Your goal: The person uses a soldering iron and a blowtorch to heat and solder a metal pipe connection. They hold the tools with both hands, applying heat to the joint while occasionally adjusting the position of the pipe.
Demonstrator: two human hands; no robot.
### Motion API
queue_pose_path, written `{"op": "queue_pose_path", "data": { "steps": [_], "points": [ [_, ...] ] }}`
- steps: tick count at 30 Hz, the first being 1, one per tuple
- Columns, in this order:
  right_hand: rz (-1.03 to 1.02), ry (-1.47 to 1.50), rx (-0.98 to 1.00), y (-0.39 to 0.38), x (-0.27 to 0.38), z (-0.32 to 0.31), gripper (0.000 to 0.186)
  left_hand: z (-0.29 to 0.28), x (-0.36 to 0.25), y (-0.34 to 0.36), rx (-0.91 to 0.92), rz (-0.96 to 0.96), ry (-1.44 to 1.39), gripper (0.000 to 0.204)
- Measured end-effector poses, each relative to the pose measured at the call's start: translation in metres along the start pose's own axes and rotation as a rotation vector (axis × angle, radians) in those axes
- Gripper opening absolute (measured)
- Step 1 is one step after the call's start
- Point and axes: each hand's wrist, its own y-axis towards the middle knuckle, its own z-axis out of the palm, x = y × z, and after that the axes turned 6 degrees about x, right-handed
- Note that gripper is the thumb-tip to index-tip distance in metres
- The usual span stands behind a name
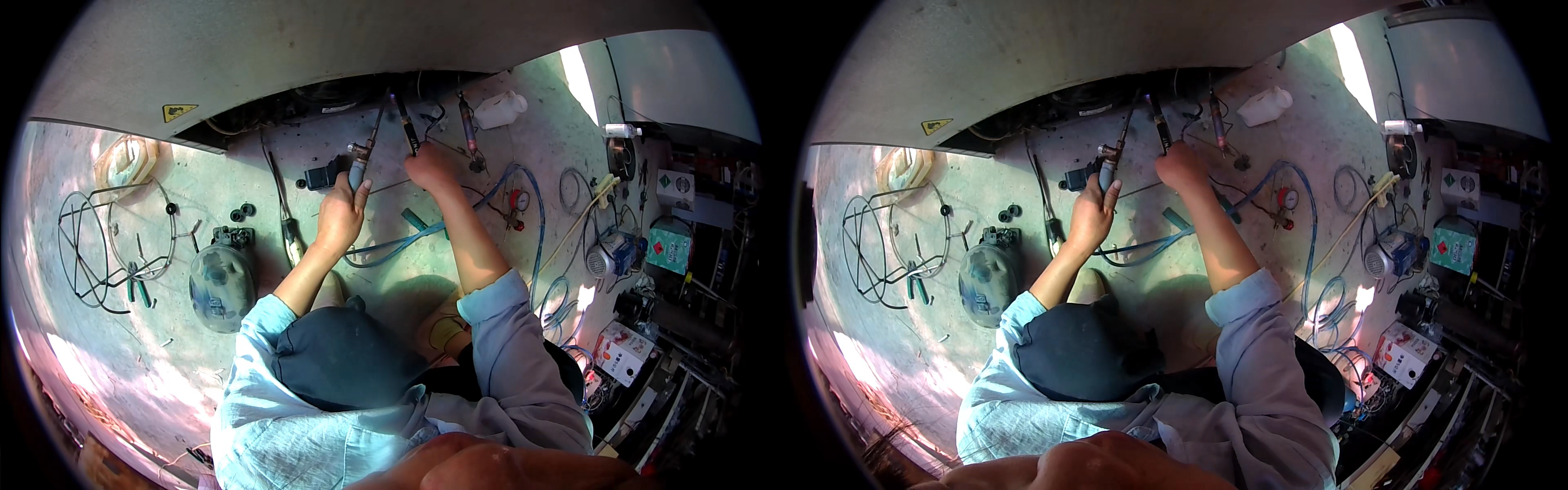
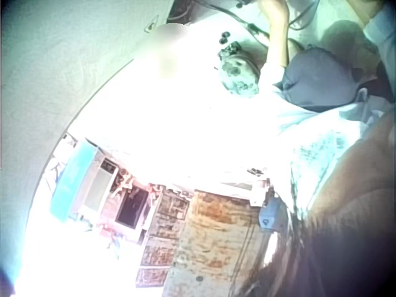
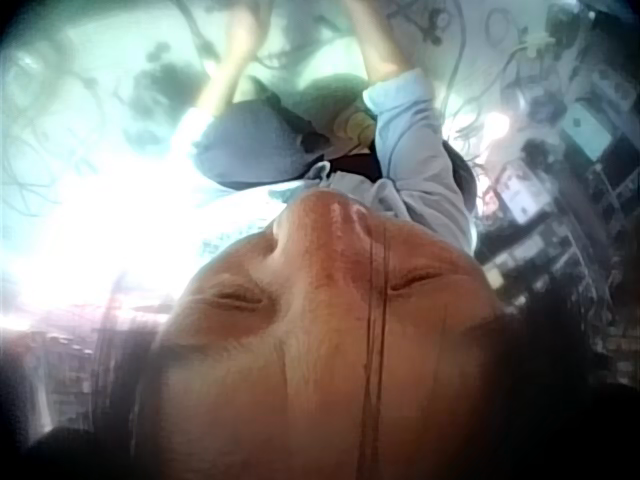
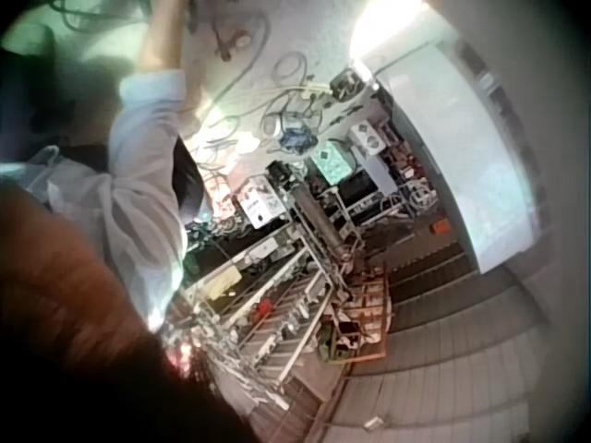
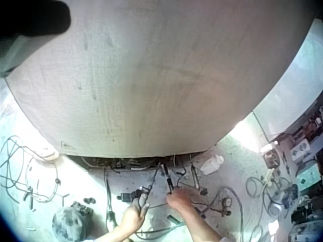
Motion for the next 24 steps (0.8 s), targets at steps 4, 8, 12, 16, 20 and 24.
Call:
{"op": "queue_pose_path", "data": {
  "steps": [4, 8, 12, 16, 20, 24],
  "points": [
    [-0.012, 0.057, 0.049, 0.011, -0.011, 0.003, 0.042, 0.0, -0.003, -0.001, 0.0, 0.005, -0.006, 0.033],
    [0.012, 0.662, 0.303, 0.021, -0.023, 0.011, 0.046, 0.0, -0.002, 0.0, 0.006, 0.003, -0.006, 0.033],
    [0.03, 0.622, 0.264, 0.028, -0.028, 0.017, 0.047, 0.001, -0.001, 0.0, 0.007, 0.004, -0.008, 0.033],
    [-0.019, 0.567, 0.188, 0.03, -0.031, 0.024, 0.05, 0.003, 0.004, 0.001, -0.051, 0.076, 0.0, 0.036],
    [-0.041, 0.454, 0.061, 0.03, -0.03, 0.028, 0.049, 0.002, 0.001, 0.0, -0.045, 0.05, -0.001, 0.035],
    [-0.05, 0.47, 0.086, 0.029, -0.03, 0.028, 0.044, 0.002, 0.001, -0.001, -0.041, 0.051, 0.008, 0.036]
  ]
}}
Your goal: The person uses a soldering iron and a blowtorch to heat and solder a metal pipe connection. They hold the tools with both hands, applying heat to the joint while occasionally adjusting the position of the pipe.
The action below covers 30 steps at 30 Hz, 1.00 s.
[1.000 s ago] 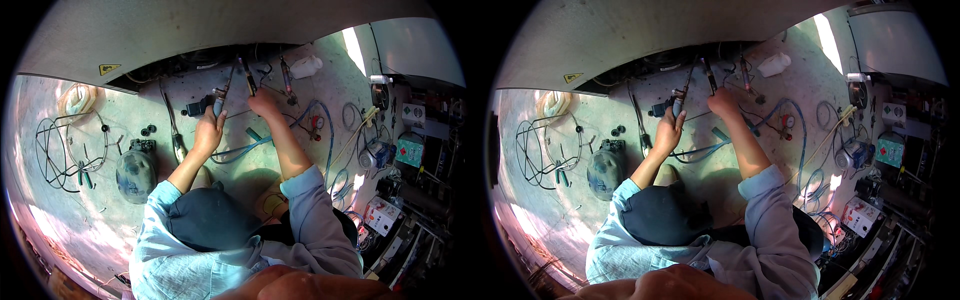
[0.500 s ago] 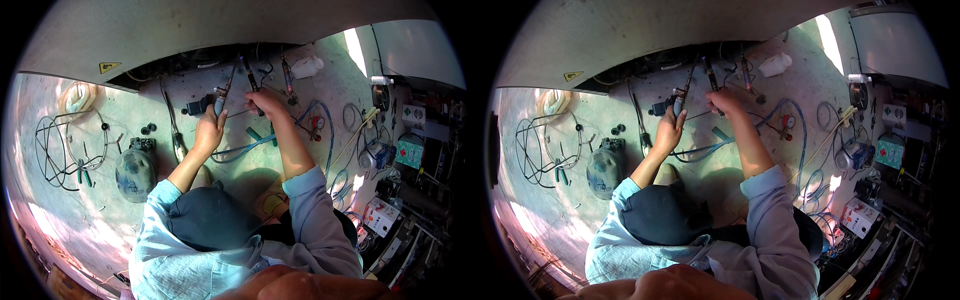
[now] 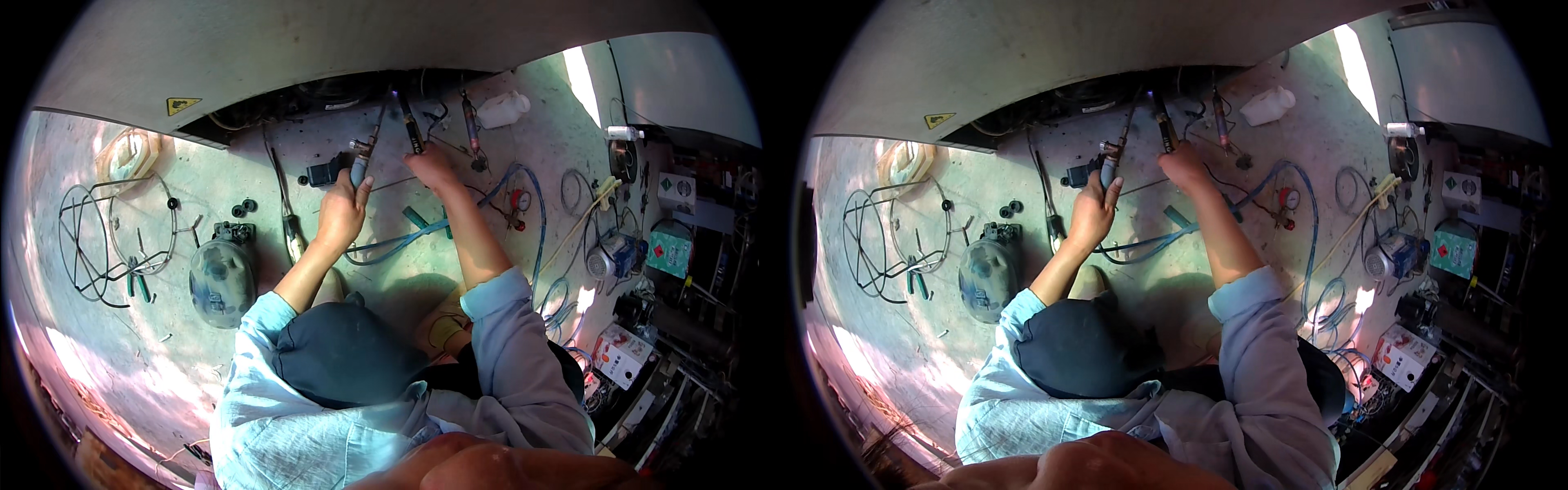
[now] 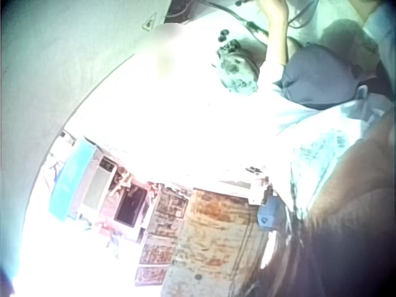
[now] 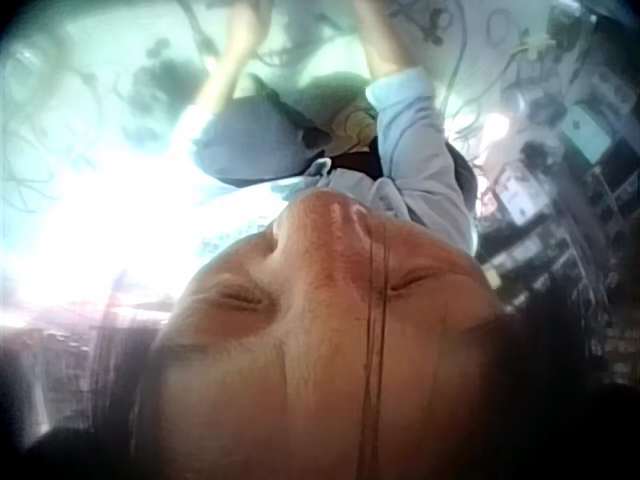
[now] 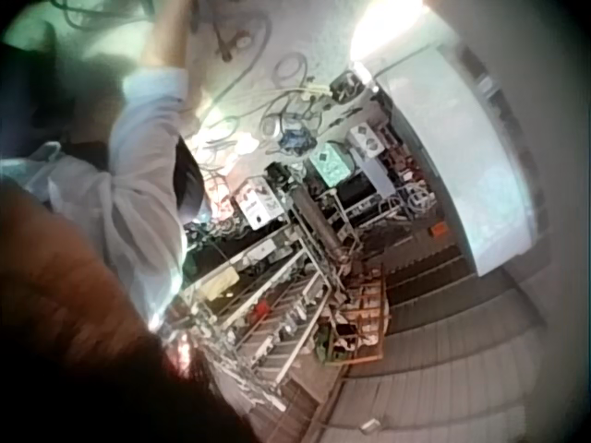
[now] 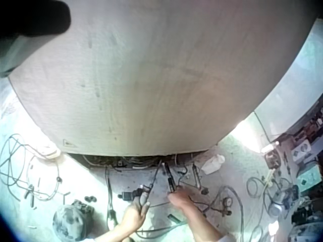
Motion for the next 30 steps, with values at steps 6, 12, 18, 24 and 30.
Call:
{"op": "queue_pose_path", "data": {
  "steps": [6, 12, 18, 24, 30],
  "points": [
    [0.116, 0.235, 0.214, 0.0, 0.002, -0.009, 0.038, -0.001, -0.001, 0.0, 0.028, -0.046, -0.001, 0.035],
    [-0.03, -0.139, -0.121, -0.003, 0.003, 0.002, 0.045, -0.002, -0.003, -0.001, 0.043, -0.059, -0.011, 0.034],
    [0.044, 0.064, 0.04, 0.004, -0.002, 0.0, 0.045, 0.002, 0.002, -0.001, 0.008, -0.017, 0.013, 0.034],
    [0.126, 0.45, 0.315, 0.011, -0.008, -0.004, 0.031, 0.004, 0.002, 0.0, -0.004, 0.006, 0.007, 0.035],
    [0.01, 0.075, -0.041, -0.003, 0.006, 0.006, 0.016, -0.001, -0.005, 0.0, 0.038, -0.059, -0.013, 0.033]
  ]
}}
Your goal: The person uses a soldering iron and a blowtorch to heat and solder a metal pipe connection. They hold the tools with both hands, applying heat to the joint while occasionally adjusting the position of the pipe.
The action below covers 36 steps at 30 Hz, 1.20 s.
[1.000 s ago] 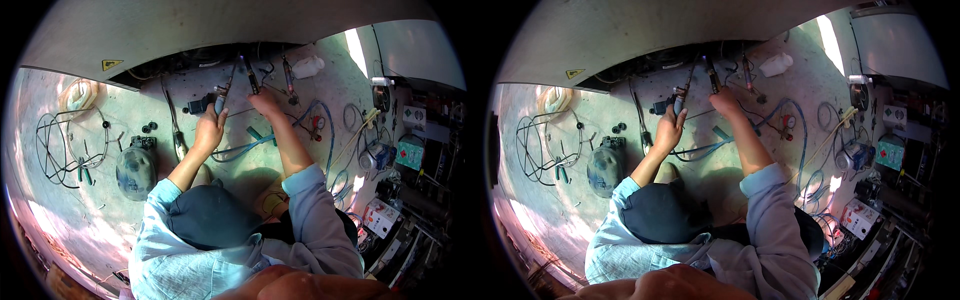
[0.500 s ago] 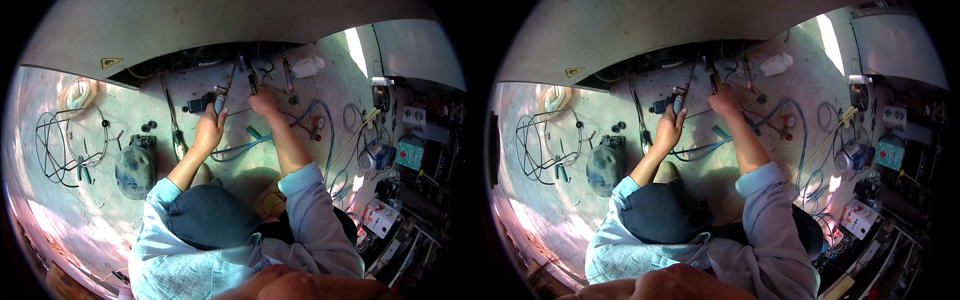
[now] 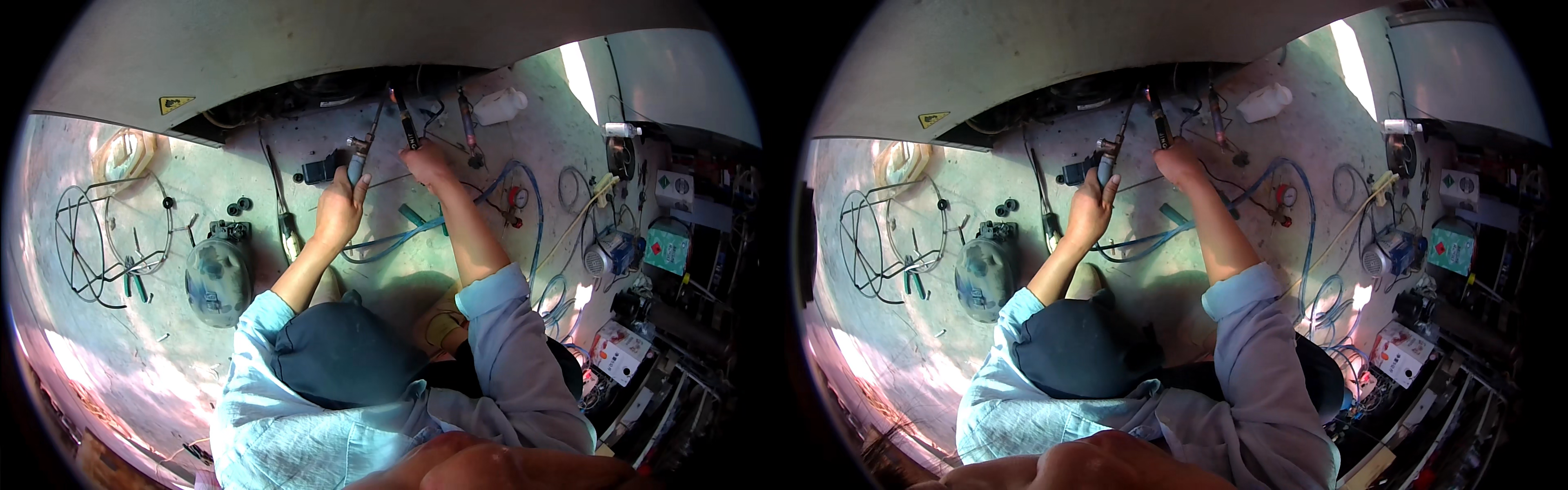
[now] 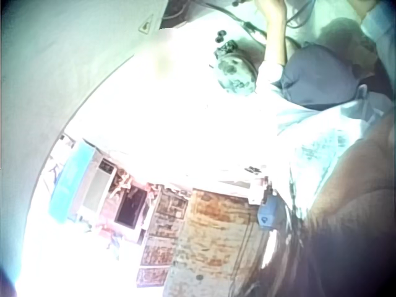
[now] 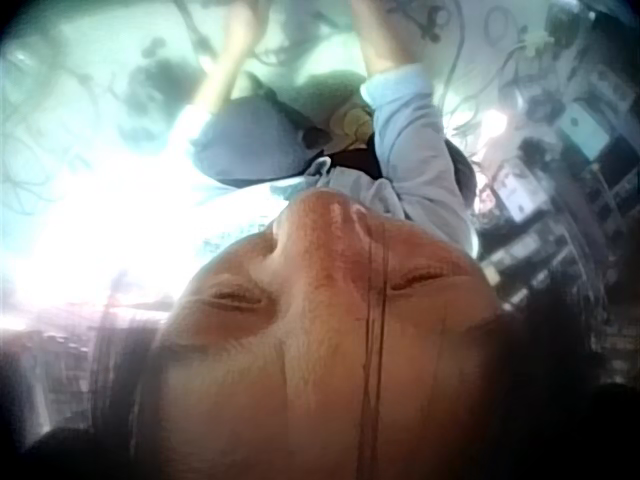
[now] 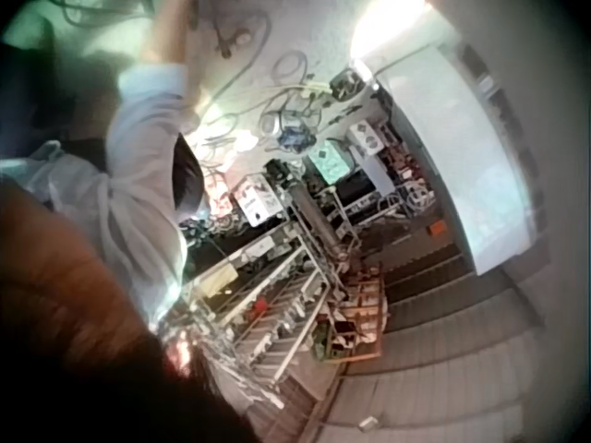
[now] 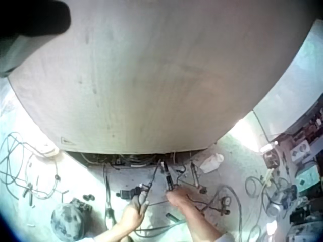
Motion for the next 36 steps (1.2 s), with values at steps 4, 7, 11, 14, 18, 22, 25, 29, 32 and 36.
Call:
{"op": "queue_pose_path", "data": {
  "steps": [4, 7, 11, 14, 18, 22, 25, 29, 32, 36],
  "points": [
    [0.115, 0.6, 0.466, 0.008, -0.01, -0.014, 0.017, 0.001, 0.0, -0.001, -0.002, 0.001, -0.005, 0.033],
    [0.172, 0.65, 0.46, 0.006, -0.006, -0.013, 0.018, 0.002, 0.002, -0.001, -0.008, 0.006, -0.012, 0.033],
    [0.11, 0.297, 0.259, -0.002, 0.004, -0.007, 0.02, 0.0, 0.001, 0.0, -0.001, -0.008, -0.017, 0.033],
    [0.155, 0.531, 0.403, -0.001, 0.003, -0.014, 0.021, -0.002, -0.001, -0.001, -0.004, -0.002, -0.002, 0.034],
    [0.267, 0.79, 0.58, 0.006, -0.003, -0.024, 0.022, 0.002, 0.002, -0.001, 0.006, 0.006, -0.008, 0.034],
    [0.129, 0.363, 0.366, -0.003, 0.007, -0.019, 0.023, 0.002, 0.006, -0.001, -0.032, 0.042, 0.024, 0.034],
    [0.13, 0.332, 0.339, -0.003, 0.007, -0.021, 0.024, -0.003, 0.0, -0.001, 0.025, -0.017, -0.012, 0.034],
    [0.112, 0.357, 0.388, -0.001, 0.003, -0.028, 0.024, 0.0, 0.001, -0.003, -0.002, 0.015, 0.012, 0.034],
    [0.097, 0.151, 0.254, -0.009, 0.014, -0.026, 0.024, -0.002, 0.003, 0.0, -0.001, 0.011, 0.009, 0.034],
    [0.218, 0.752, 0.557, -0.001, 0.003, -0.034, 0.019, 0.0, 0.004, -0.001, -0.018, 0.047, 0.016, 0.034]
  ]
}}
